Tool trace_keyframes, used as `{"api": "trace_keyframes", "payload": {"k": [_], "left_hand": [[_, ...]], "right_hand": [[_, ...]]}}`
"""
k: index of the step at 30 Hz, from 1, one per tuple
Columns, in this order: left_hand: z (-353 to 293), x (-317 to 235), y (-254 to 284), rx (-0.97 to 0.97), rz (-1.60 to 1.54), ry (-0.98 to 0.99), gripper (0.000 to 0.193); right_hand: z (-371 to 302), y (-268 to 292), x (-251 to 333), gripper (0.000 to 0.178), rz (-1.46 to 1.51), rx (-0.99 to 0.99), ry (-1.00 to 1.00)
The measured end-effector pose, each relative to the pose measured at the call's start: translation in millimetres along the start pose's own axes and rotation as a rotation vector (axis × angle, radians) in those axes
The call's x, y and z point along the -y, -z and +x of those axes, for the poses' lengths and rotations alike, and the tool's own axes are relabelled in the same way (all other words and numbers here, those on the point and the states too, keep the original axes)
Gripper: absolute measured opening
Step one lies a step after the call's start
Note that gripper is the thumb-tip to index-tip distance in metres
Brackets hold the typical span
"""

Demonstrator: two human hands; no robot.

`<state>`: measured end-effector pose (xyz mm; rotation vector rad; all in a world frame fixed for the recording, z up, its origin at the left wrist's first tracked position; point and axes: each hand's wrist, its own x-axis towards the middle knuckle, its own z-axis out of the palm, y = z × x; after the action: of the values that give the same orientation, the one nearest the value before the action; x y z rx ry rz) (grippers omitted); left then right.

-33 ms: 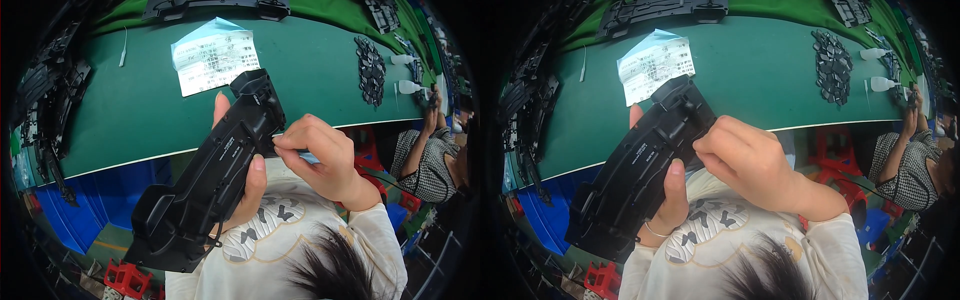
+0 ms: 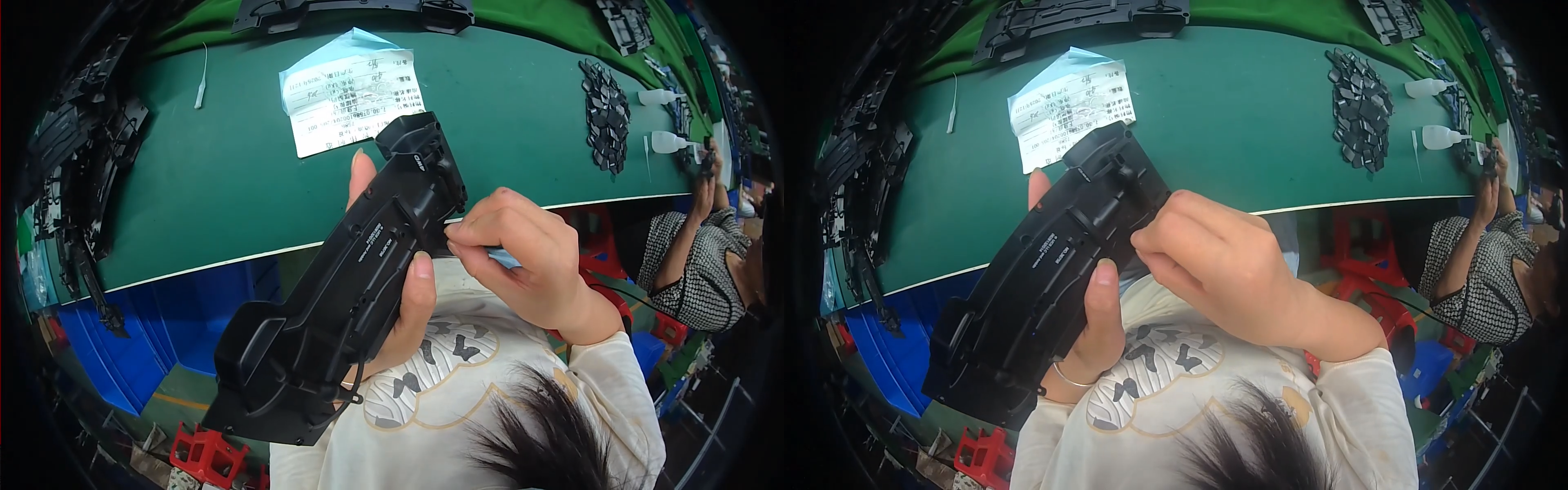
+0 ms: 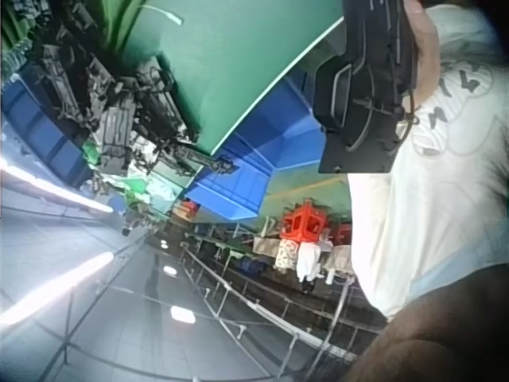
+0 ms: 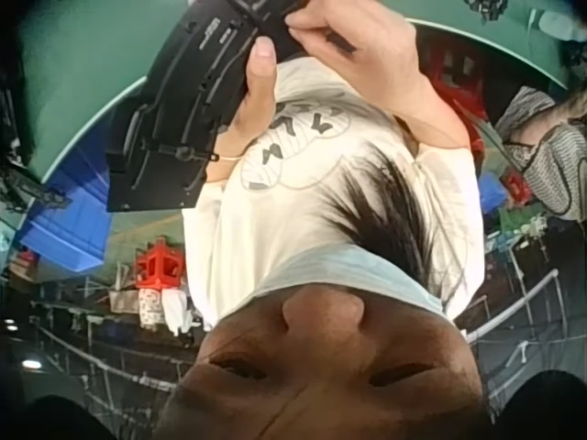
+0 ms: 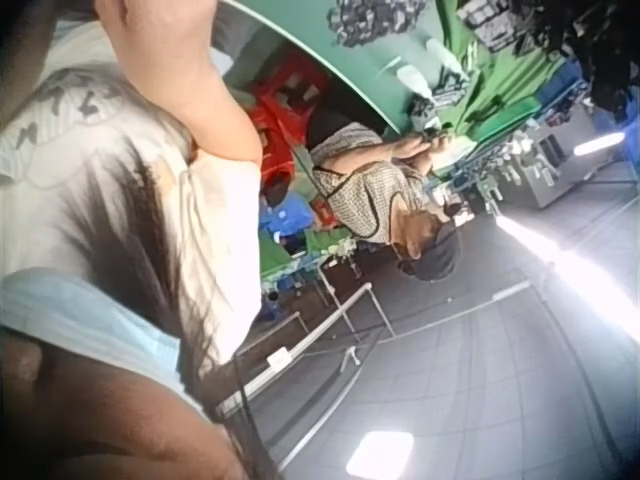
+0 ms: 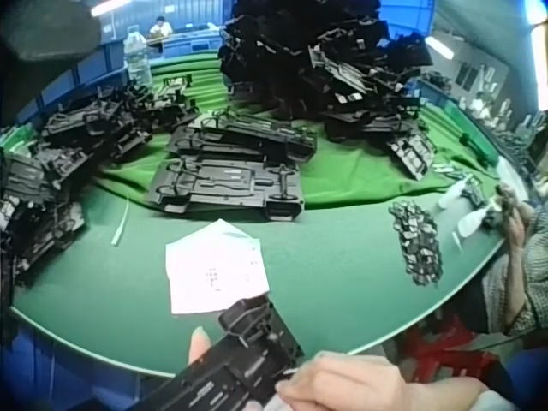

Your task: Assembling plastic components onto toy car chassis on a factory assembly line.

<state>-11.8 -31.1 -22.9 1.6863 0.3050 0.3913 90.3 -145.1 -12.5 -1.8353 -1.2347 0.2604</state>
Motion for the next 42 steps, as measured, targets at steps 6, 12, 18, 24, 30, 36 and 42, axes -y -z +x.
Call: {"api": "trace_keyframes", "payload": {"k": [6,12,18,24,30,36,42], "left_hand": [[-2,1,1,-0.002,0.010,-0.018,0.063],[-4,4,5,0.012,0.022,-0.055,0.063],[-2,7,-4,-0.002,-0.071,-0.048,0.064],[-3,4,-2,-0.014,-0.067,-0.064,0.065],[-1,3,-1,0.007,-0.021,-0.019,0.065],[-1,4,-2,-0.005,0.019,-0.049,0.065],[-2,0,-1,-0.010,0.132,-0.094,0.065]], "right_hand": [[0,-3,0,0.015,0.019,-0.022,0.044],[8,3,8,0.017,0.035,0.093,-0.042],[8,5,3,0.013,0.149,0.063,-0.160],[10,5,5,0.012,0.131,0.109,-0.157],[5,3,6,0.010,0.290,0.010,-0.349],[8,3,3,0.009,0.129,0.091,-0.207],[8,0,4,0.010,0.137,0.066,-0.197]]}}
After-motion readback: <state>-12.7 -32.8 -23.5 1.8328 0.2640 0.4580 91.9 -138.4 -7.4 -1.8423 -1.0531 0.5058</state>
